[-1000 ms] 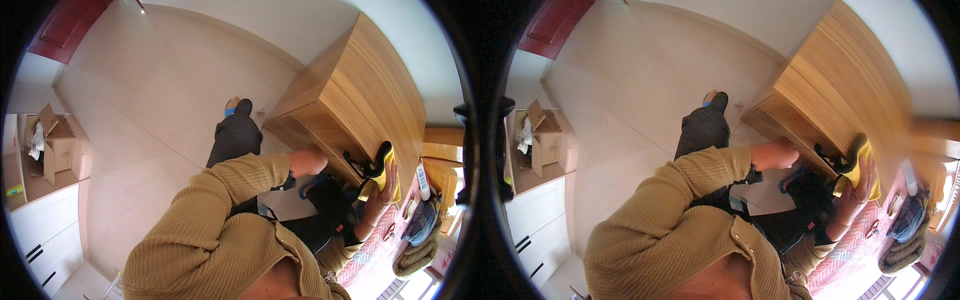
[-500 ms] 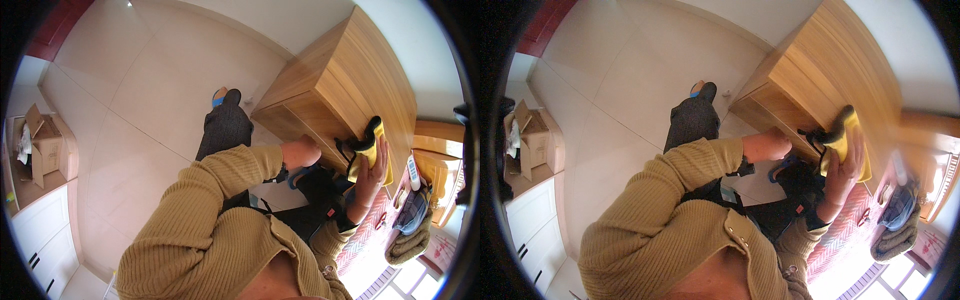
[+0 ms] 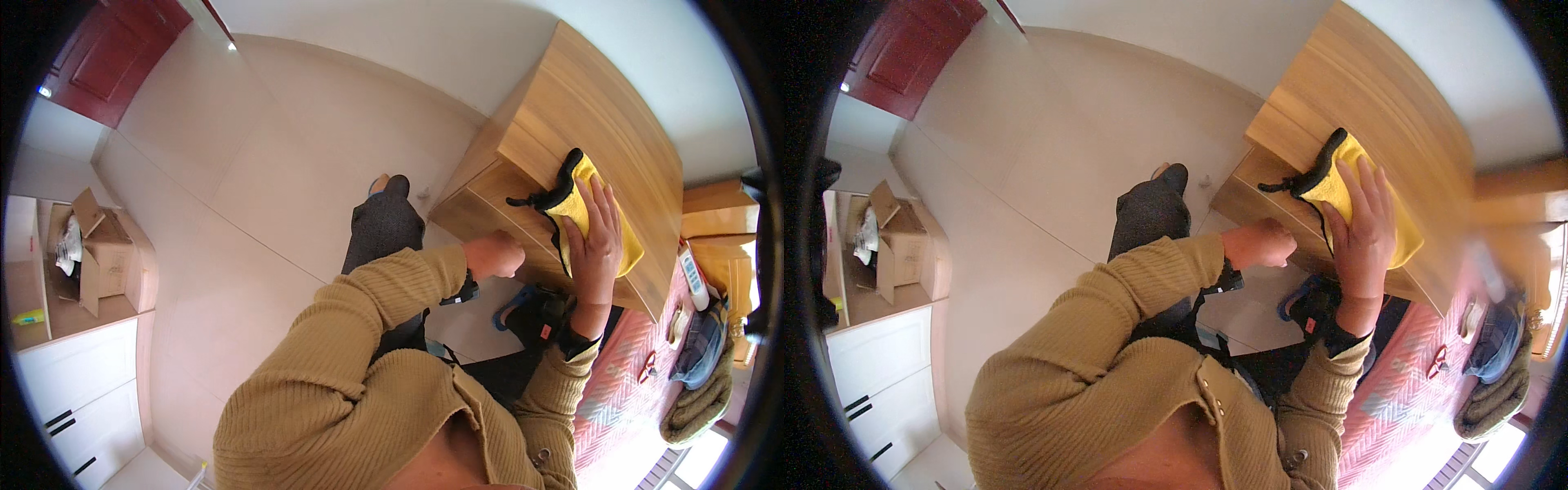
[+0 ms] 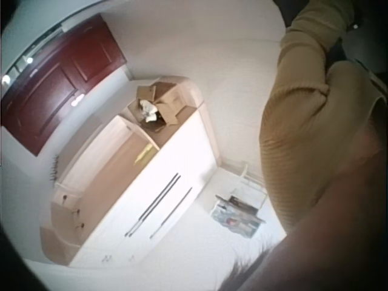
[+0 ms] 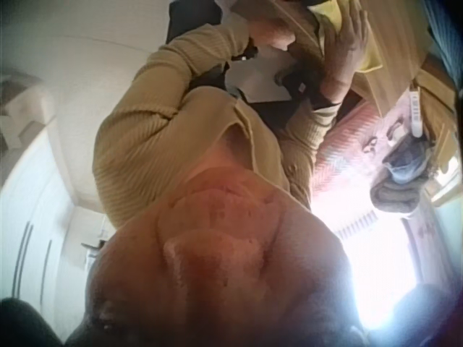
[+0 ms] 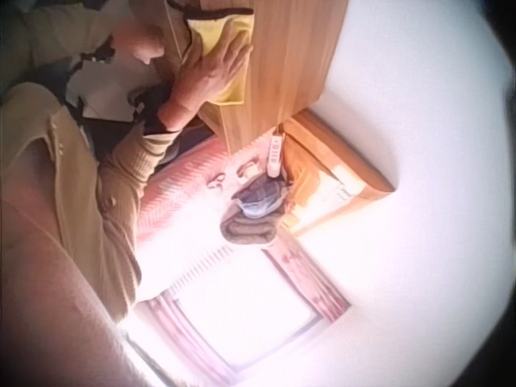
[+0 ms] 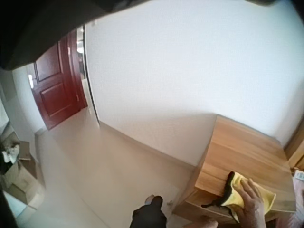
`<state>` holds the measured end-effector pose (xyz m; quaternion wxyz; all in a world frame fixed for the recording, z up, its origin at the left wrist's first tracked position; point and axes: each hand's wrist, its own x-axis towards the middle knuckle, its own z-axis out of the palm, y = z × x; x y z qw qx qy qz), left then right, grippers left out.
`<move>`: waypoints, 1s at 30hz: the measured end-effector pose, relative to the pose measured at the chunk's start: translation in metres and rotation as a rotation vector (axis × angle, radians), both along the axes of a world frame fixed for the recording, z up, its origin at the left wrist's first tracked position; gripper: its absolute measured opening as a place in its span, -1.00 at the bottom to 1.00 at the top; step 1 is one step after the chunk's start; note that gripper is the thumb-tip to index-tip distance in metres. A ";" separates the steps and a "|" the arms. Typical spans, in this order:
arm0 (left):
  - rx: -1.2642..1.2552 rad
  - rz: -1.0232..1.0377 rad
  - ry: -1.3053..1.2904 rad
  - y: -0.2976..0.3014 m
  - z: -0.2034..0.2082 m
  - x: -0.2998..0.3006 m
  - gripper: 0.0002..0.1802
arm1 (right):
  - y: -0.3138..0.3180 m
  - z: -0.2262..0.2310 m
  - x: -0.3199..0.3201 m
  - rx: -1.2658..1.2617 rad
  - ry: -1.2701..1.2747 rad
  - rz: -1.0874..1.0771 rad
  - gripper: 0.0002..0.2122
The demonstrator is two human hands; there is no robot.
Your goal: The person wipes a wooden nightstand and the surrounding floor with a yellow cloth, then moves the nightstand to clean underneath it. They handle a red plastic item and a small white box, placing them on the nightstand, and continue wiping the floor before returning the nightstand to its original position.
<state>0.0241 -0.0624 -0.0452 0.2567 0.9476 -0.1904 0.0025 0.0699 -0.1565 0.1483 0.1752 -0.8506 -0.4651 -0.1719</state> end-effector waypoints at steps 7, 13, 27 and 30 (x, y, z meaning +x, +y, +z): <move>0.140 0.040 0.254 0.007 0.001 -0.004 -0.67 | -0.007 -0.005 0.007 0.025 -0.068 0.020 -0.56; 0.026 0.021 0.320 0.001 0.012 -0.042 -0.63 | -0.011 -0.019 0.017 0.078 -0.170 0.029 -0.59; -0.206 0.480 0.230 -0.004 0.086 -0.261 -0.58 | -0.008 -0.040 0.048 0.067 -0.267 0.108 -0.59; -0.244 0.672 0.121 -0.016 0.108 -0.303 -0.61 | -0.007 -0.044 0.050 0.105 -0.295 0.099 -0.60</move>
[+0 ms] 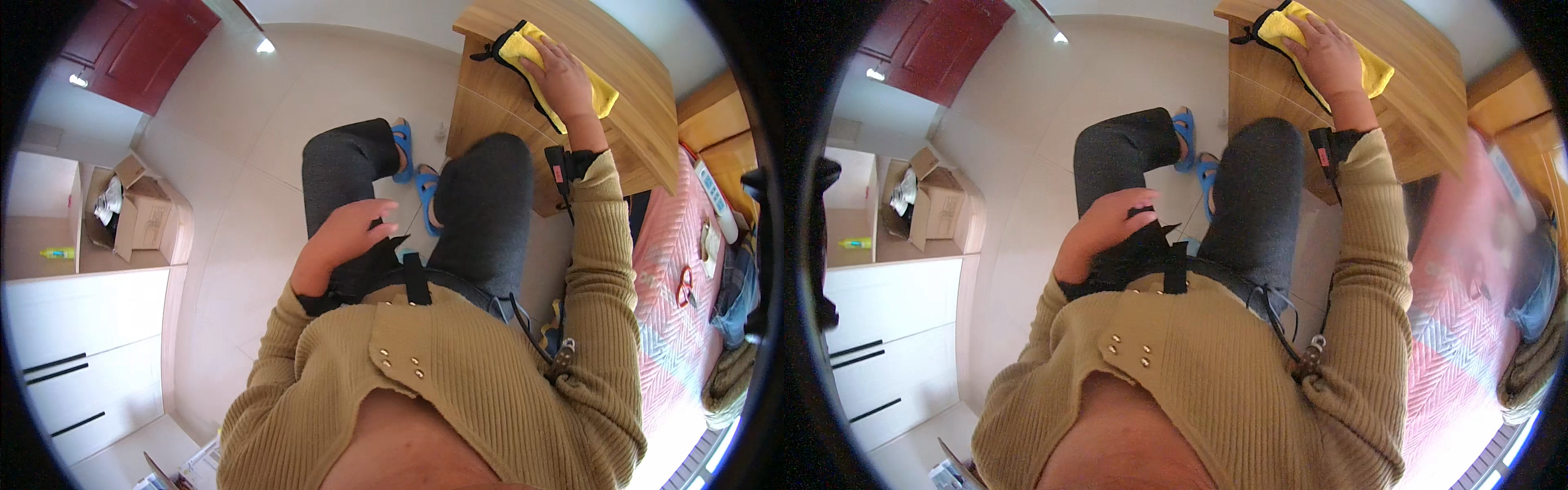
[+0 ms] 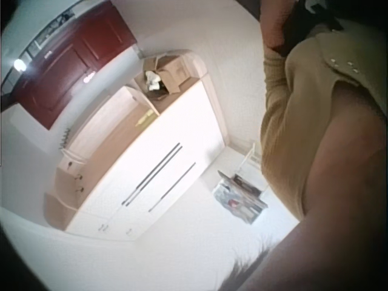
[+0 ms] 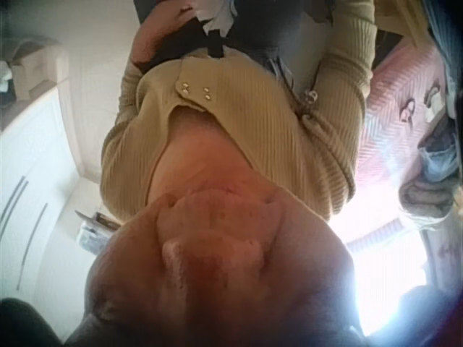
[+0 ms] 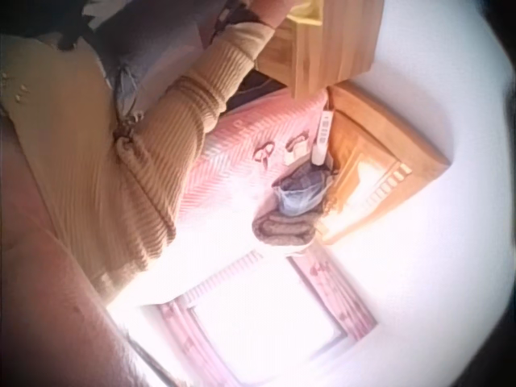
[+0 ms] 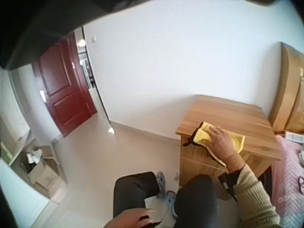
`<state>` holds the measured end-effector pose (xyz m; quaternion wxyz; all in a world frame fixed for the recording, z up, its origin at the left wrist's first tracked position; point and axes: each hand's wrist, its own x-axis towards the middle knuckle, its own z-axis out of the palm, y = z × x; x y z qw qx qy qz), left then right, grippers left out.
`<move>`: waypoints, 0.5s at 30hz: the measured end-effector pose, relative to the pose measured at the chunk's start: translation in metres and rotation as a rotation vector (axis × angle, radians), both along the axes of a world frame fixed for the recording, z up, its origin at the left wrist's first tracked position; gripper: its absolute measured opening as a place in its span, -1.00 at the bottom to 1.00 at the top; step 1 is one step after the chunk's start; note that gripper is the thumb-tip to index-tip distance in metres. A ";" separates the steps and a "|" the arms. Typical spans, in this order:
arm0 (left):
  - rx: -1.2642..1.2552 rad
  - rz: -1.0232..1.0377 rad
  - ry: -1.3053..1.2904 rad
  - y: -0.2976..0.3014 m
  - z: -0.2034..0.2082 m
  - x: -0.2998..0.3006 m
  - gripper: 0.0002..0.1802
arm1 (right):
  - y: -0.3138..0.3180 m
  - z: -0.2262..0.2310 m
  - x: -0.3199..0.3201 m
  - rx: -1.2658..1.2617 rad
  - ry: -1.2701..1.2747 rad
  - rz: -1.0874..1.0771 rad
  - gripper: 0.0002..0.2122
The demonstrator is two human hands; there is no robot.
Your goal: The person wipes a wooden nightstand and the surrounding floor with a yellow cloth, then moves the nightstand to clean underneath it. They handle a red plastic item and a small white box, placing them on the nightstand, and continue wiping the floor before returning the nightstand to its original position.
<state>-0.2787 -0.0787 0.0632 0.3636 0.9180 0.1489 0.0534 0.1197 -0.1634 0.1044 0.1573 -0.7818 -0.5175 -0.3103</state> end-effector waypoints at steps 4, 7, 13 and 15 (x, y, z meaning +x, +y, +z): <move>-0.049 0.182 -0.004 -0.018 0.019 -0.035 -0.62 | 0.001 0.000 0.001 -0.022 -0.018 -0.039 -0.60; -0.080 0.251 -0.008 -0.014 0.025 -0.044 -0.62 | 0.000 0.003 -0.003 -0.022 0.012 -0.009 -0.59; -0.095 0.345 -0.021 0.009 0.006 -0.044 -0.63 | -0.004 0.010 -0.019 -0.005 -0.002 -0.050 -0.62; -0.081 0.341 -0.033 0.019 -0.002 -0.047 -0.63 | -0.002 0.015 -0.031 0.033 -0.031 -0.041 -0.64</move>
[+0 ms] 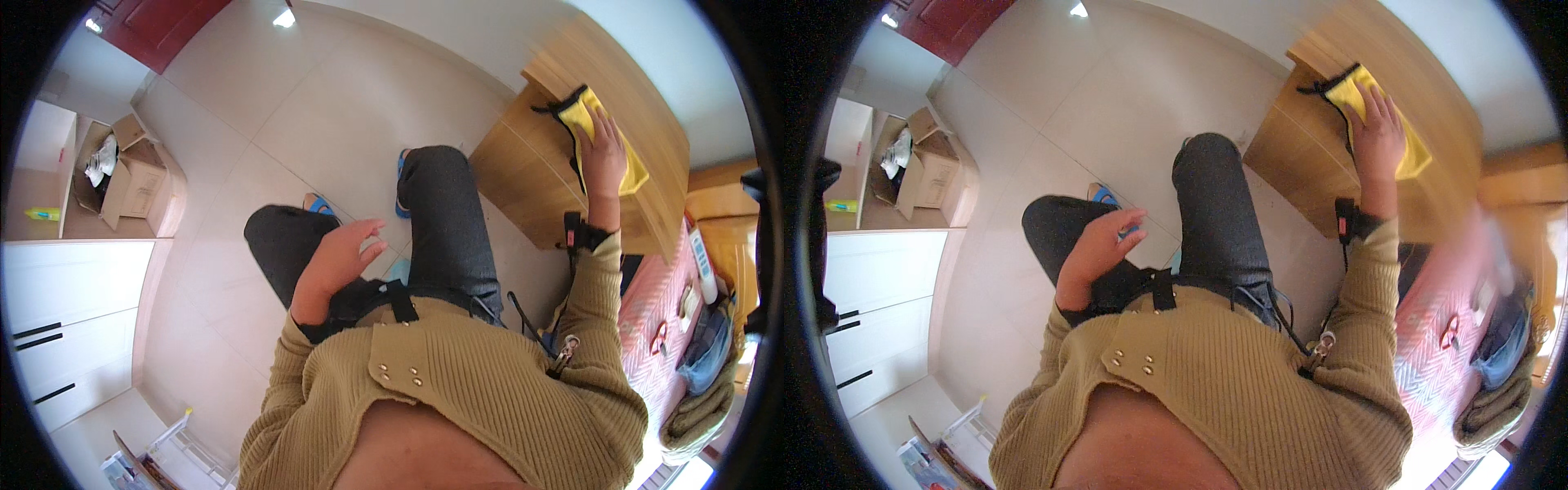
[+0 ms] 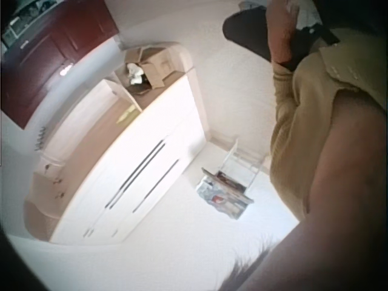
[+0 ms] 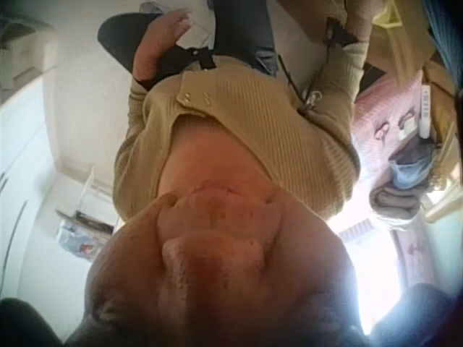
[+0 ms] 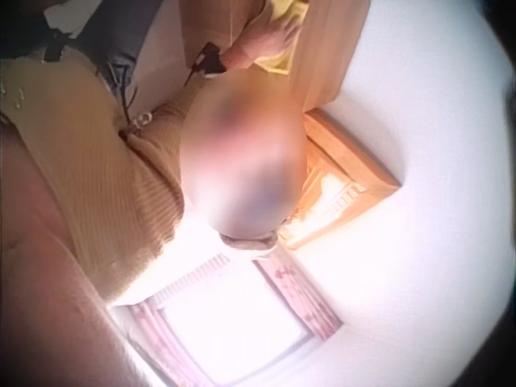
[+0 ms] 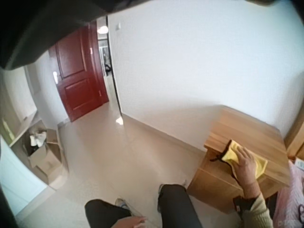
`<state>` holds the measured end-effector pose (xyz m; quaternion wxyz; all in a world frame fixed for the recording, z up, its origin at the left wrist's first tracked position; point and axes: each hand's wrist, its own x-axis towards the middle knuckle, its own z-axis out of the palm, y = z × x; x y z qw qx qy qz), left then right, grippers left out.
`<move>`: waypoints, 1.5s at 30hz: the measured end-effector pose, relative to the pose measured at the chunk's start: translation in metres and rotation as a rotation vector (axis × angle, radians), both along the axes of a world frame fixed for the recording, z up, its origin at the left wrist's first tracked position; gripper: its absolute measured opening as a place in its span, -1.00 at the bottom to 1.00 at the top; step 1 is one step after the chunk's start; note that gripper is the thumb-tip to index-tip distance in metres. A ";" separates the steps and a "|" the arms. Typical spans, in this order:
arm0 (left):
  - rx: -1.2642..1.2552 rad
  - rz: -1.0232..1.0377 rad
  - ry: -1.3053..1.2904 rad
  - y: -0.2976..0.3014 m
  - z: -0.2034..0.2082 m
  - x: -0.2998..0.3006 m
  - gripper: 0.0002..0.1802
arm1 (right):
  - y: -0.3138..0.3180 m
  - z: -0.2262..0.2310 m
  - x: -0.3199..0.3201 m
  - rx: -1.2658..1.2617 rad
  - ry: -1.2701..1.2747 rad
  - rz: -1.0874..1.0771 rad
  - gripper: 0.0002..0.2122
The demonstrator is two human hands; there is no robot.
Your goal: The person wipes a wooden nightstand and the surrounding floor with a yellow cloth, then moves the nightstand to clean underneath it. They handle a red plastic item and a small white box, placing them on the nightstand, and continue wiping the floor before returning the nightstand to its original position.
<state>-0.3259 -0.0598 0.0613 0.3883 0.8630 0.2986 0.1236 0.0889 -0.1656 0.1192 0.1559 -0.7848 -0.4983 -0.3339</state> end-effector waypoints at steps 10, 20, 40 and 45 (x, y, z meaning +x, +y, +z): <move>0.168 -0.121 0.086 0.118 0.000 -0.027 -0.67 | 0.179 -0.003 -0.124 0.038 1.028 0.522 -0.67; 0.140 -0.285 0.610 0.409 -0.172 0.045 -0.67 | 0.460 -0.274 -0.067 -0.703 1.453 0.343 -0.57; 0.173 -0.145 1.105 0.535 -0.450 0.168 0.28 | 0.410 -0.497 0.011 -0.675 0.815 0.187 -0.46; 0.145 -0.088 1.190 0.523 -0.469 0.179 0.39 | 0.401 -0.497 0.054 -0.268 0.930 0.001 -0.60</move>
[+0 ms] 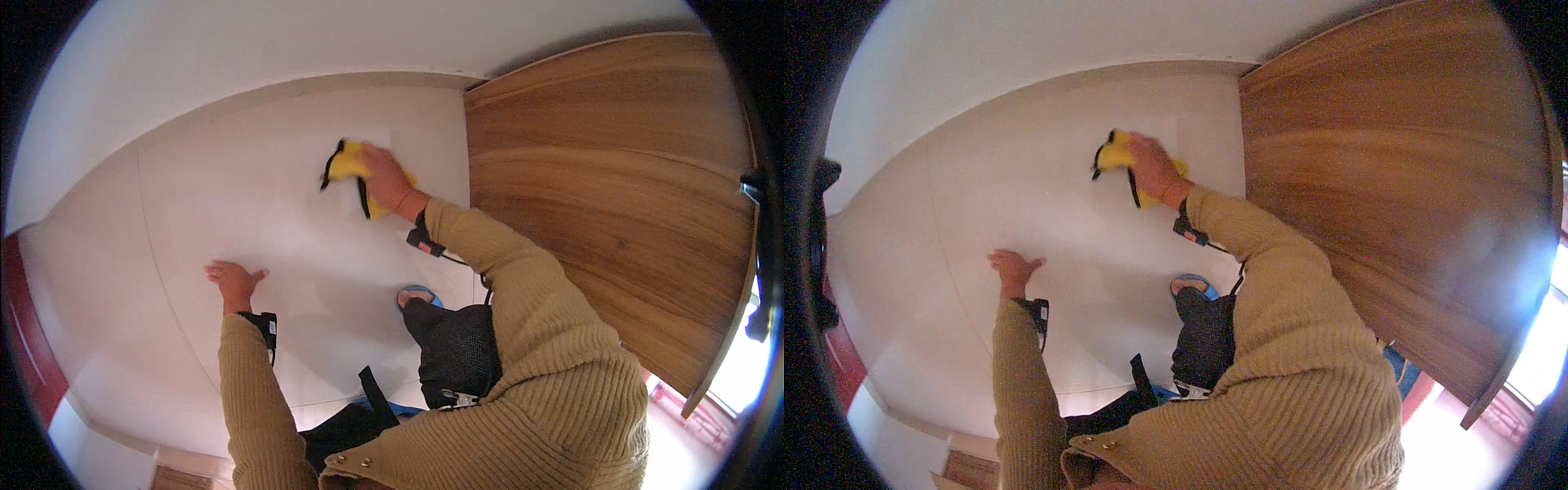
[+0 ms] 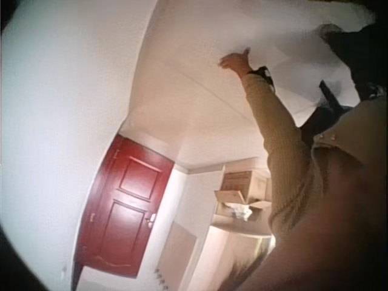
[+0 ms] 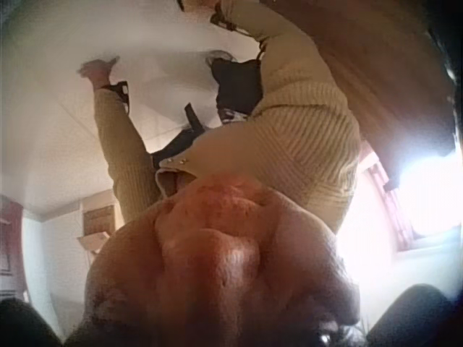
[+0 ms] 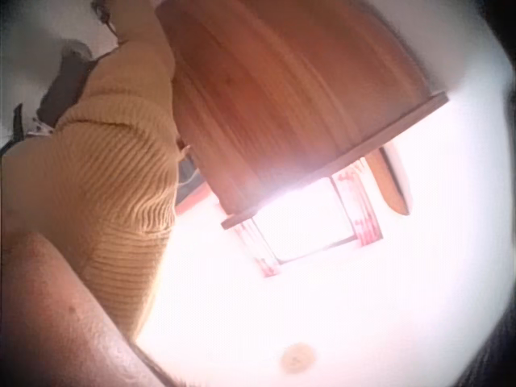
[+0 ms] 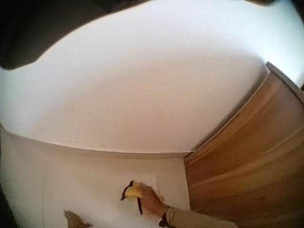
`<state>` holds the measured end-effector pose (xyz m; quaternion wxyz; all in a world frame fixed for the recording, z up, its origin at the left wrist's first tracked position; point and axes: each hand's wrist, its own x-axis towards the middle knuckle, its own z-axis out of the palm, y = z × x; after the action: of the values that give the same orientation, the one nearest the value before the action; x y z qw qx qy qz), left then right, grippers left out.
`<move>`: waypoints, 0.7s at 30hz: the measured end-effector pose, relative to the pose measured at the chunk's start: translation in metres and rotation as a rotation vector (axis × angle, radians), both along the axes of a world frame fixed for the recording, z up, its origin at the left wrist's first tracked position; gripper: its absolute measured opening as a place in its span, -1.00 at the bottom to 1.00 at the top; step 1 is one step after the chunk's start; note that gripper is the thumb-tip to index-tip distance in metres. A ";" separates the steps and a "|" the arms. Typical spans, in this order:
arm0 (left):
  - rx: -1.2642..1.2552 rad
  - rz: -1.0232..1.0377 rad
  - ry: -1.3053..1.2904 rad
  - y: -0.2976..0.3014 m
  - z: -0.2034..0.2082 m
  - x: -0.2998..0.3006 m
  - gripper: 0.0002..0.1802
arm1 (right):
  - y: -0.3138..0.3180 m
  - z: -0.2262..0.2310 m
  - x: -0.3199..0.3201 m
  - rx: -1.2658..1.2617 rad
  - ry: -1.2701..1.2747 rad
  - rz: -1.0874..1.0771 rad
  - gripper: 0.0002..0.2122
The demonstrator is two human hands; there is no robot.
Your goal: The person wipes a wooden nightstand and the surrounding floor with a yellow cloth, then moves the nightstand to clean underneath it. They handle a red plastic item and a small white box, placing them on the nightstand, and continue wiping the floor before returning the nightstand to its original position.
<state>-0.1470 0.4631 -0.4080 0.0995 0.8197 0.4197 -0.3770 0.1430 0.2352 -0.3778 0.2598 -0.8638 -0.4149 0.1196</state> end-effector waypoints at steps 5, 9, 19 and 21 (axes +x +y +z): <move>-0.015 0.004 0.031 -0.038 0.030 0.000 0.45 | -0.066 0.056 0.079 0.144 -0.331 -0.403 -0.62; -0.049 0.074 0.047 -0.068 0.035 0.023 0.49 | -0.115 0.090 0.124 0.072 -0.274 -0.719 -0.57; -0.055 0.025 0.103 -0.158 -0.003 0.078 0.52 | -0.175 0.084 0.235 0.207 -0.409 -0.750 -0.56; -0.069 0.020 0.144 -0.174 0.004 0.093 0.52 | -0.184 0.086 0.257 0.153 -0.419 -0.732 -0.67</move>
<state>-0.0538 0.2894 -0.4036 0.1013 0.7822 0.4207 -0.4482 0.3996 0.0517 -0.2919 0.2586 -0.9378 -0.1327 -0.1899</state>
